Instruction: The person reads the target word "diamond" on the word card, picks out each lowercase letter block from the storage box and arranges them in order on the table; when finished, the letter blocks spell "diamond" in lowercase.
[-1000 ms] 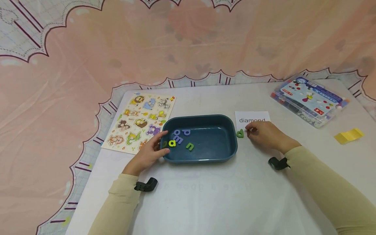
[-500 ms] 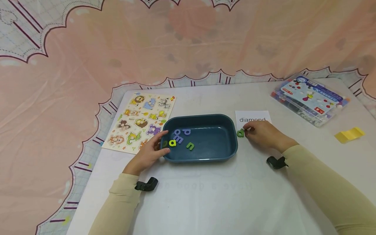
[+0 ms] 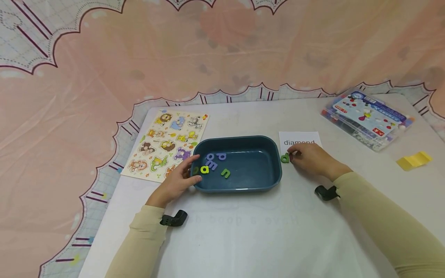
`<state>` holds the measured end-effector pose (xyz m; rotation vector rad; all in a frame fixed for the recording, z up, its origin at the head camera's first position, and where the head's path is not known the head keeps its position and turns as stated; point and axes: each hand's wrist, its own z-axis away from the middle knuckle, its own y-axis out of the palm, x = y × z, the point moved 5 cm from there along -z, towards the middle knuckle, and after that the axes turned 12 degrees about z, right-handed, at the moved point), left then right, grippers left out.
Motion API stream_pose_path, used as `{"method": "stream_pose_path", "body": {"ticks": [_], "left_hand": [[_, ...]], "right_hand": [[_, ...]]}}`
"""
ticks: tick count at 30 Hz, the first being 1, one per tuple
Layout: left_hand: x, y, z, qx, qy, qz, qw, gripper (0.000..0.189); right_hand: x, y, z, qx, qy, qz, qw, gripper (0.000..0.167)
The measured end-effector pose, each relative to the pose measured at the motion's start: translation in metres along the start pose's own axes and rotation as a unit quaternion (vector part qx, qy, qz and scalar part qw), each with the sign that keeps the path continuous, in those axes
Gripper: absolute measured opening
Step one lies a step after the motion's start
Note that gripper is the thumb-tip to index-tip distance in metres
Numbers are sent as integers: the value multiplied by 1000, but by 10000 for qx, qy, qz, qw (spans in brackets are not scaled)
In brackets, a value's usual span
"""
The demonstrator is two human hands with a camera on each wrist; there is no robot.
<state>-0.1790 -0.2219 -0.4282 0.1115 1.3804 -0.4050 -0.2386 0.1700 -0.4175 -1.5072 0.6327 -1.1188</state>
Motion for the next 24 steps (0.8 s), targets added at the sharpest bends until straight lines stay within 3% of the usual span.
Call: {"method": "stream_pose_path", "body": {"ticks": [10, 15, 24], "left_hand": [[1, 0, 0, -61, -131, 11, 9999, 72], [2, 0, 0, -43, -170, -18, 9998, 73], [4, -2, 0, -61, -173, -60, 9998, 73]], "right_hand": [[-2, -5, 2, 188, 280, -93, 9994, 32], [0, -18, 3, 126, 424, -79, 9990, 38], [25, -48, 2, -272, -11, 97, 9996, 40]]}}
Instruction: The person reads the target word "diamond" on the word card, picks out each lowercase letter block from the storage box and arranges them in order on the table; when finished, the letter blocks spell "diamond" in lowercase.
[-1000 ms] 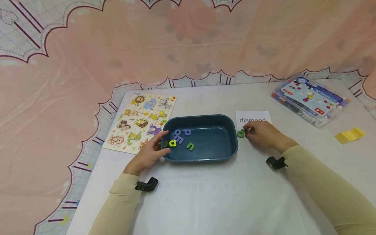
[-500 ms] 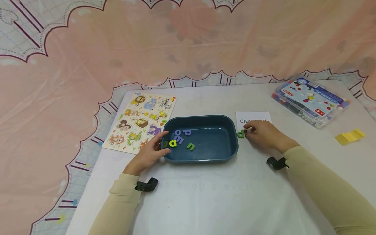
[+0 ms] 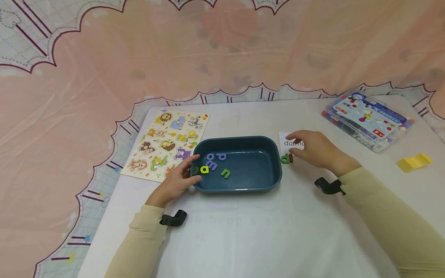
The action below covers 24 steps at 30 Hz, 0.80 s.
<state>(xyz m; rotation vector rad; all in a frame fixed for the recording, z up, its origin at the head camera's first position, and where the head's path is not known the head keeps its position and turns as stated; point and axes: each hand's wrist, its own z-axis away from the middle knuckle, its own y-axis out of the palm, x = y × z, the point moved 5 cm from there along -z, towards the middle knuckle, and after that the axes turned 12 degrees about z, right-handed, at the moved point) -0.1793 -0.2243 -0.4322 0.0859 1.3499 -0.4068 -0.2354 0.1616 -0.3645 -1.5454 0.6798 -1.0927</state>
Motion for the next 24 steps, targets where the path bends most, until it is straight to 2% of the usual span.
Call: {"method": "stream_pose_path", "body": {"ticks": [9, 16, 24], "left_hand": [[-2, 1, 1, -10, -2, 59, 10000, 72], [-3, 0, 1, -18, 140, 92, 9999, 72], [-2, 0, 2, 44, 212, 195, 9996, 75]], "right_hand": [[49, -1, -8, -145, -650, -25, 9978, 38], [84, 7, -26, -153, -1202, -11, 9926, 39], [115, 10, -44, -16, -1557, 116, 9877, 40]]}}
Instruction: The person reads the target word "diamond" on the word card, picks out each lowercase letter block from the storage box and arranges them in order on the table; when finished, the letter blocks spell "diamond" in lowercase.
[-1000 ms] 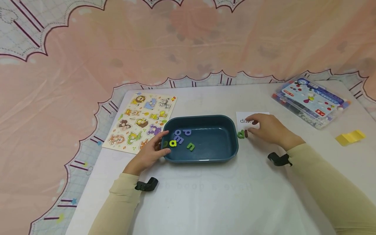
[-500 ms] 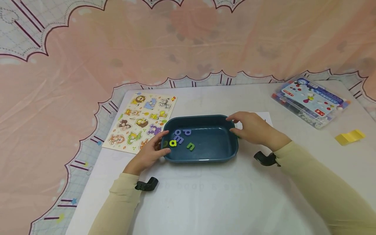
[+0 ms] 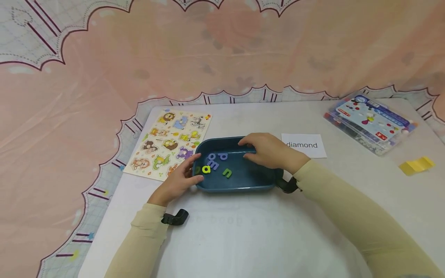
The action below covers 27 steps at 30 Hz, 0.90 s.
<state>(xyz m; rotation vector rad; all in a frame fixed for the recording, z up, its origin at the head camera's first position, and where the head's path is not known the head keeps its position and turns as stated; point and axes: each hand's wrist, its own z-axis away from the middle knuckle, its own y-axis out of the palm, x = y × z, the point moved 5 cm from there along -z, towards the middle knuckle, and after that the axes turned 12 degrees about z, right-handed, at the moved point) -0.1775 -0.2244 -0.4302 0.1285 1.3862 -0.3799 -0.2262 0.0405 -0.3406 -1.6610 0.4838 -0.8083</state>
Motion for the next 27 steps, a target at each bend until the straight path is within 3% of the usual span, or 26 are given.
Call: {"method": "stream_pose_path", "body": {"ticks": [10, 20, 27], "left_hand": [[-2, 2, -1, 43, 13, 59, 10000, 77], [-1, 1, 2, 34, -122, -231, 9997, 76], [-2, 2, 3, 91, -107, -181, 9997, 76]], "right_hand": [[7, -15, -11, 3, -101, 125, 9999, 40], [10, 11, -25, 262, -212, -70, 9994, 40], [15, 21, -37, 405, -358, 24, 9985, 39]]}}
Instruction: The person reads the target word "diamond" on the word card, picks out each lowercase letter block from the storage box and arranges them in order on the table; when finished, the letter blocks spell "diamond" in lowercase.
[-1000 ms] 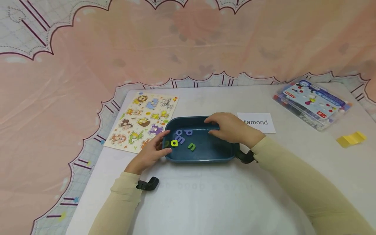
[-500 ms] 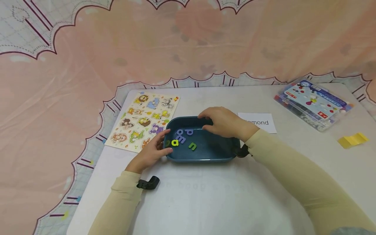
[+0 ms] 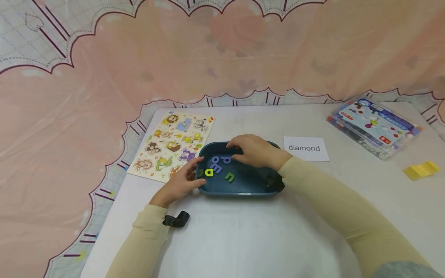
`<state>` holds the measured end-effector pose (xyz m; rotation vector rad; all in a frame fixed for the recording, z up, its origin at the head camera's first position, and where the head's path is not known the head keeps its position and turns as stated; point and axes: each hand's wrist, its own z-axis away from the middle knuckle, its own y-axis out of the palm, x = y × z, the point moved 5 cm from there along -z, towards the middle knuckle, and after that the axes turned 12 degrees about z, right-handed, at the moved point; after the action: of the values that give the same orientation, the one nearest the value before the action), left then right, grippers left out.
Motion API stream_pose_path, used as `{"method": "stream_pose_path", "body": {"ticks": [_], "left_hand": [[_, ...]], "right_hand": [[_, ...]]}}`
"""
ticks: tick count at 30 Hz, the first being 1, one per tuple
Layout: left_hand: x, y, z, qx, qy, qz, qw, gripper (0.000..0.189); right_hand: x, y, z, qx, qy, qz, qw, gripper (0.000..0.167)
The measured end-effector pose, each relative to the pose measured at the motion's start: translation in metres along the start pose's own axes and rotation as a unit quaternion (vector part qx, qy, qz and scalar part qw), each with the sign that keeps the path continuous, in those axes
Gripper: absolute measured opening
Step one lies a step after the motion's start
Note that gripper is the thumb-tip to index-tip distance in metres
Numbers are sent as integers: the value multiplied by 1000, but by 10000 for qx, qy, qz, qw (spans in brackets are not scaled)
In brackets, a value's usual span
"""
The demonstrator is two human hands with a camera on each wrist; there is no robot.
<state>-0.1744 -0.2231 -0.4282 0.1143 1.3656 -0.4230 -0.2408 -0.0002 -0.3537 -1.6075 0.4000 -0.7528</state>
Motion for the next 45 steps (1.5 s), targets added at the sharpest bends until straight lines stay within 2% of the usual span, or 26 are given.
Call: {"method": "stream_pose_path", "body": {"ticks": [13, 22, 35, 45], "left_hand": [[0, 1, 2, -2, 48, -105, 9999, 76], [-1, 3, 3, -36, -3, -57, 10000, 77], [-2, 1, 1, 11, 179, -52, 9998, 76], [-2, 1, 2, -96, 3, 17, 10000, 77]], "right_hand": [[22, 36, -23, 732, -343, 349, 9961, 37], [29, 50, -32, 1121, -407, 358, 9922, 41], [35, 56, -39, 1415, -513, 407, 9878, 38], [37, 60, -41, 1484, -766, 424, 9850, 30]]}}
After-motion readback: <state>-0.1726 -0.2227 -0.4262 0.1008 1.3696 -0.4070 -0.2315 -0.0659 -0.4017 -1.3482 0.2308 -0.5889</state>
